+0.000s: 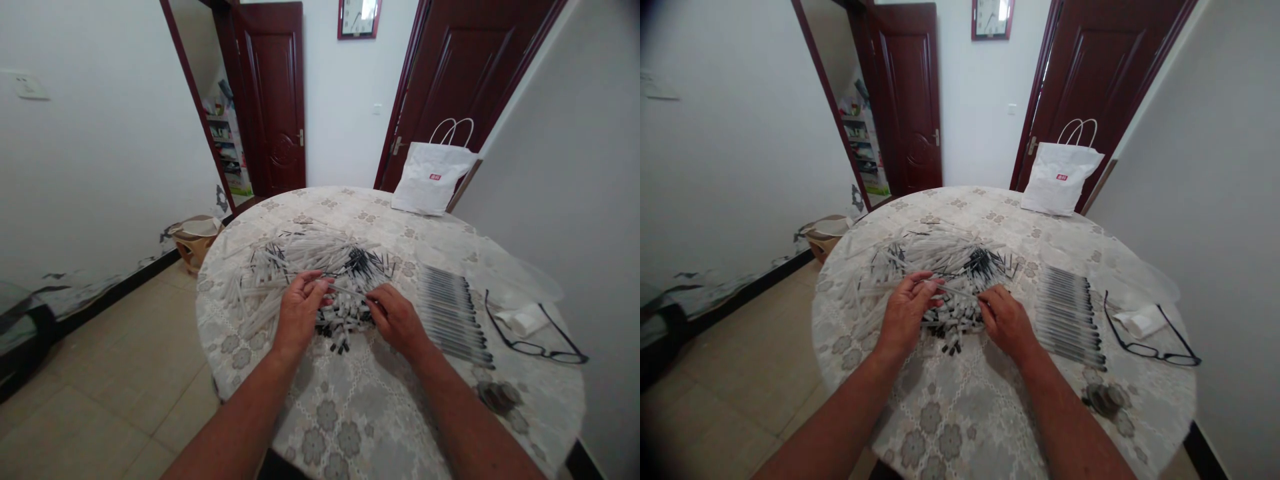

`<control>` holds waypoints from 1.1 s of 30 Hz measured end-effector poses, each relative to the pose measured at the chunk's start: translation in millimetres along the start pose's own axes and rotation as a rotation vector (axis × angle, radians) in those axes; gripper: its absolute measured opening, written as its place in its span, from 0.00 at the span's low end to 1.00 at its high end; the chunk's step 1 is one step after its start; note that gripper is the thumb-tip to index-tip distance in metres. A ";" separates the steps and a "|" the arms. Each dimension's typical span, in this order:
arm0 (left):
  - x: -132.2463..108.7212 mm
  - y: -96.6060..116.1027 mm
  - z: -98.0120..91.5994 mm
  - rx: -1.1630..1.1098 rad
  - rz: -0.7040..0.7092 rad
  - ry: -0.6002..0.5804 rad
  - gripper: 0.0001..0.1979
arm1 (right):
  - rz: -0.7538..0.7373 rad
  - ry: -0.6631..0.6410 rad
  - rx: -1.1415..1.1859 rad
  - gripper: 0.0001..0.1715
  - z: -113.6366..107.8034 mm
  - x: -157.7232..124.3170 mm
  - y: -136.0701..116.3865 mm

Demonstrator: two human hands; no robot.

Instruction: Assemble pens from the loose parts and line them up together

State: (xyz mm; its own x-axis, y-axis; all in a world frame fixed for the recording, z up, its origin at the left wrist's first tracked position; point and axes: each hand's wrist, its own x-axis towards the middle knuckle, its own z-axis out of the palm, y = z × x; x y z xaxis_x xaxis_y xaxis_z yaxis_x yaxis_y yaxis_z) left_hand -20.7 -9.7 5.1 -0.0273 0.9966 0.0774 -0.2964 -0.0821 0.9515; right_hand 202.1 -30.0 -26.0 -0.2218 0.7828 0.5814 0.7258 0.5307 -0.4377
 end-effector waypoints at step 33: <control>8.6 -26.2 29.0 -0.467 -0.385 -0.271 0.13 | 0.208 -0.124 0.024 0.07 -15.9 -2.6 31.8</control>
State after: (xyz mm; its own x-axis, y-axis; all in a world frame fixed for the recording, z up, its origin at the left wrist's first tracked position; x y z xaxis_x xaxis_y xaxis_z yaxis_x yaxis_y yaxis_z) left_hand 14.5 1.1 -10.5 0.3866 0.9154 -0.1120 -0.6210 0.3482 0.7022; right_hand 236.0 -20.4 -30.5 -0.1487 0.9090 0.3893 0.7487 0.3607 -0.5562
